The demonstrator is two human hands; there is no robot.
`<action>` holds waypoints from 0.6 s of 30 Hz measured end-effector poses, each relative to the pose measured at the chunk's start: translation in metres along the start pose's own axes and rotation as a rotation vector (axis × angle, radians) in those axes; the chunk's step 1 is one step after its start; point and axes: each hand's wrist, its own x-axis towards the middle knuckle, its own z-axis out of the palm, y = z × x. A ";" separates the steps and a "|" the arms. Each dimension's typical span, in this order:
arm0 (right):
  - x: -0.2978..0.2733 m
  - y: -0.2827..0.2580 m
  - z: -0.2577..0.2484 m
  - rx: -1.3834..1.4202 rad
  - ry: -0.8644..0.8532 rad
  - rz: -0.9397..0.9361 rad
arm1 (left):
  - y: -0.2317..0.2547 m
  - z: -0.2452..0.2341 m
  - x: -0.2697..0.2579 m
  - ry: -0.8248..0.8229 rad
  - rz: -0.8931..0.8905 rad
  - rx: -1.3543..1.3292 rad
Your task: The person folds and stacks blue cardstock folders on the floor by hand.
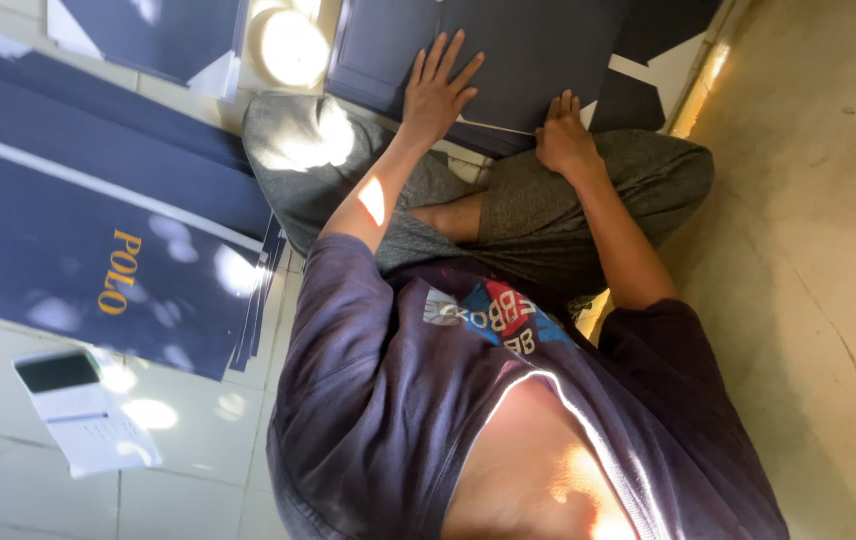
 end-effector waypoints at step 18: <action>0.125 0.066 -0.029 -0.075 0.673 -0.110 | -0.031 -0.025 0.030 -0.103 -0.044 -0.613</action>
